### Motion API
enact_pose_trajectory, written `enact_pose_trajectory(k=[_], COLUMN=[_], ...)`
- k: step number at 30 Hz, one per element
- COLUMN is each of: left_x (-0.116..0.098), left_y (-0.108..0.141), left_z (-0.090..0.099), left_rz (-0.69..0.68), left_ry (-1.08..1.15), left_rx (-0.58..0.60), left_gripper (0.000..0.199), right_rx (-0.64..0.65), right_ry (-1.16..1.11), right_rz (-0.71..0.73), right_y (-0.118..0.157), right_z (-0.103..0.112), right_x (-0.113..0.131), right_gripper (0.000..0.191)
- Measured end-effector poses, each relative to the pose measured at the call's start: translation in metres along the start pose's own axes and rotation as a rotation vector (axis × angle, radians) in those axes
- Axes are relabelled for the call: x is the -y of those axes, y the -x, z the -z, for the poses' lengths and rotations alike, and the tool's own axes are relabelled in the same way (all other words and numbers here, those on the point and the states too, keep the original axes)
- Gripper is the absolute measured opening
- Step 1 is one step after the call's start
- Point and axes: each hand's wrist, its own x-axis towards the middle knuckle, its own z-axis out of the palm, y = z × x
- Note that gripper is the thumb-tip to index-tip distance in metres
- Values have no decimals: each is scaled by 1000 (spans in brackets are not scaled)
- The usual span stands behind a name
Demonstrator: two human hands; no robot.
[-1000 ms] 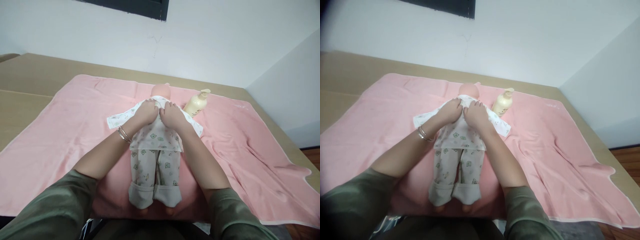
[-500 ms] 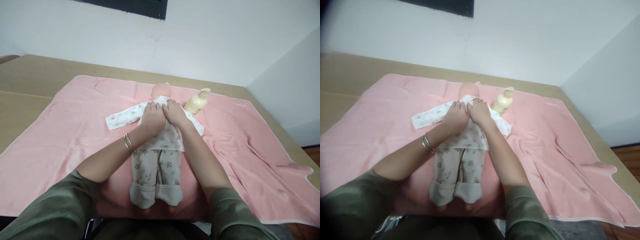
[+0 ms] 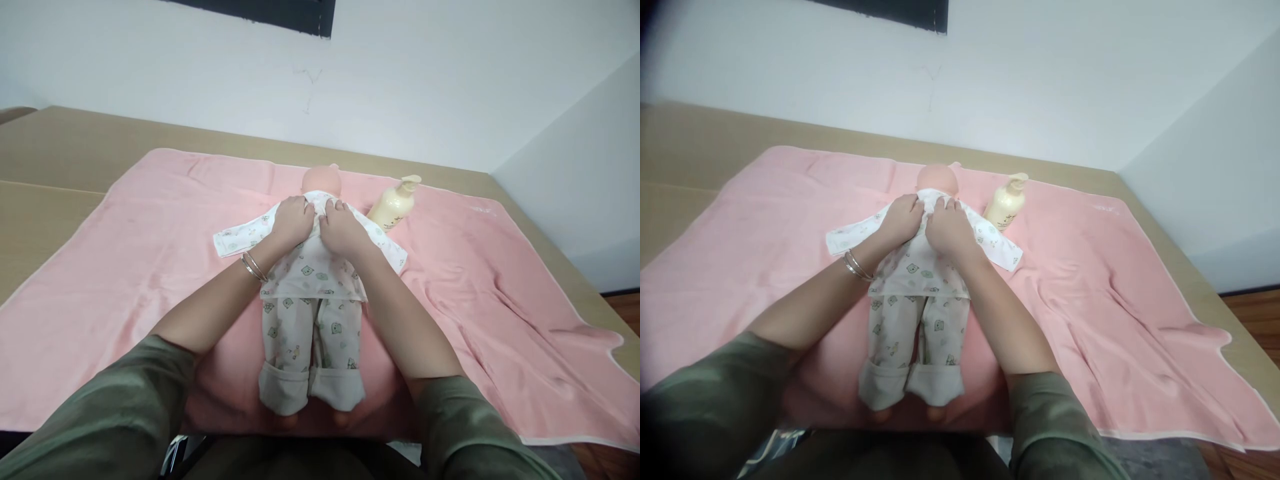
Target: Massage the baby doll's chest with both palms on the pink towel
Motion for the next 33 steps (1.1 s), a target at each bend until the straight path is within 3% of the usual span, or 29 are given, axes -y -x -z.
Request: enact_pose_trajectory(k=[4,9,13,16,19,22,25,30,33], left_x=[-7,-8,-6,-3,2,6,7,6,5], left_y=[5,5,5,4,3,0,-1,0,1], left_z=[8,22,37,50,59,62,63,65,67], left_rz=[-10,-18,-113,-67,4,35,61,45,49], left_ry=[34,104,48,84,140,152,169,194,190], left_rx=[16,70,180,231,180,121,117,115,105], left_gripper=[40,36,41,45,47,51,56,55,53], right_rx=[-64,-132,-133,-199,-278,-265,-244,-341,-256], right_ry=[-76,-112,-196,-270,-266,-162,-82,-69,-74], right_rz=[-86,-88,-50,-29,-4,40,44,59,49], right_y=[-9,-17,-20,-15,-7,-3,1,6,5], right_z=[-9,-17,-10,1,4,-5,-11,-5,-7], right_x=[-1,-6,-12,-10,-2,7,15,20,18], right_gripper=[66,66,59,57,63,60,58,61,59])
